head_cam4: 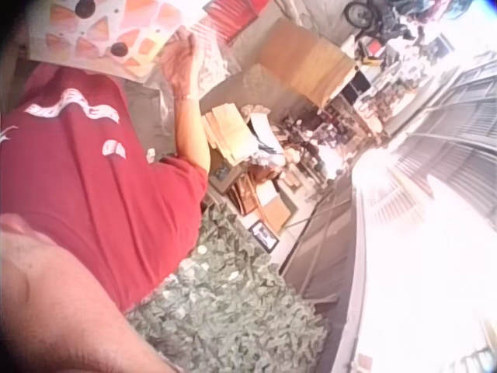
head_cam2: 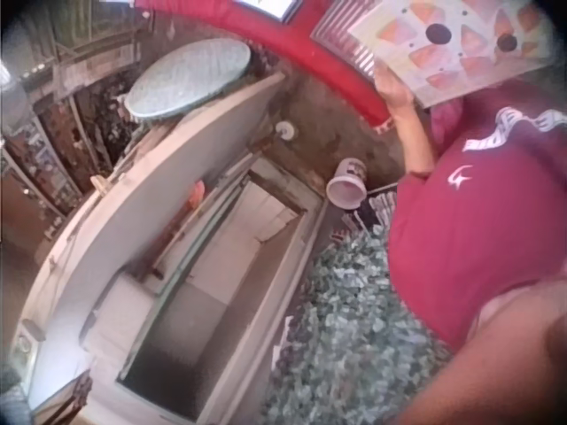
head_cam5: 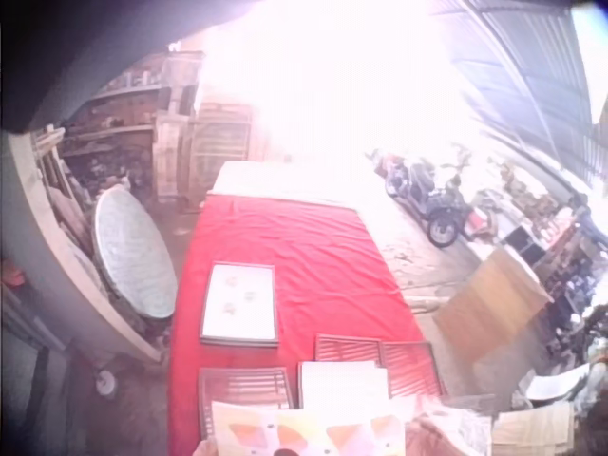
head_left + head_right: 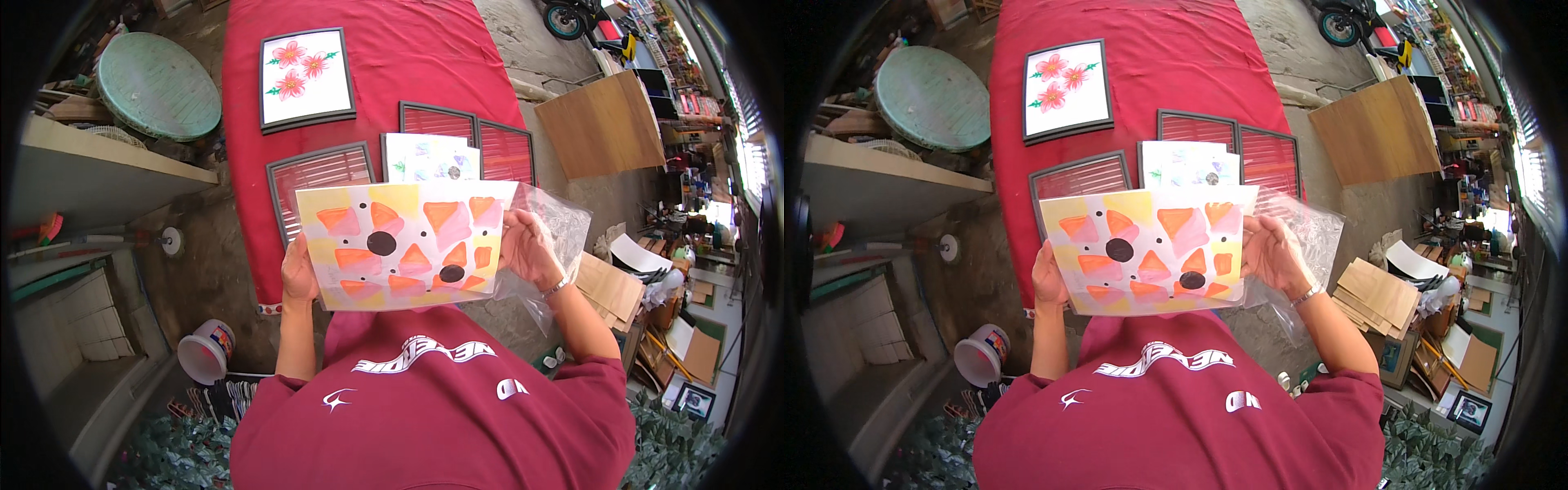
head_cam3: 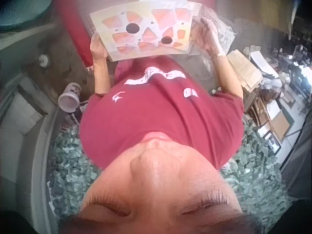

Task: The person handles several framed artworks, unwrapping them and placing them on a red cloth. They then move to a workbench and use a utility knife and a straight edge to cut a large white board with a grid pattern into smaller sections.

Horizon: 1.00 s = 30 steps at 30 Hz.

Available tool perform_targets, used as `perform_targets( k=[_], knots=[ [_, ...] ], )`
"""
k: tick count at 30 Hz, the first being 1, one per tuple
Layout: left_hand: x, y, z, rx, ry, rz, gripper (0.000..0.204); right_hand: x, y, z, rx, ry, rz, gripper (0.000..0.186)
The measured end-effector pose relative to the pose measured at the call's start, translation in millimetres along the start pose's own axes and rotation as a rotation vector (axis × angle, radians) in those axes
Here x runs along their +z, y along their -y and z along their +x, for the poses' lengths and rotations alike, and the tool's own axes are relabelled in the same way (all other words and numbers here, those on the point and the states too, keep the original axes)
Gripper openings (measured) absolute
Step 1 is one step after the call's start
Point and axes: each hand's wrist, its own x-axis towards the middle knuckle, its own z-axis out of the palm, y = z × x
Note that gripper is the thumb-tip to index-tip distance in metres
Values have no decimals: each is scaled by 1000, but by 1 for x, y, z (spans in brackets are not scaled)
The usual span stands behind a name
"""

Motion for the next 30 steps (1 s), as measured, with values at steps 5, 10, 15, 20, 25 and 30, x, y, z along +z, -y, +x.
perform_targets(
  k=[5, 10, 15, 20, 25, 30],
  knots=[
    [-3, 0, 1, 5, 17, -5, 54, -1, 11, 0, 51, -1, -319, 55],
    [-3, 0, -1, 19, 6, 78, 53, 13, 18, 2, 45, -183, -798, 41],
    [2, 2, 0, 79, 46, 43, 52, 26, 15, 12, -13, -336, -993, 38],
    [8, 10, 4, 77, -18, 74, 50, 29, 9, 13, -157, -422, -1102, 33],
    [17, 14, 9, 95, -15, -10, 41, 22, -2, 14, -320, -495, -966, 32],
    [24, 14, 15, 83, 76, 12, 45, 12, -7, 15, -490, -515, -1026, 22]
  ],
)
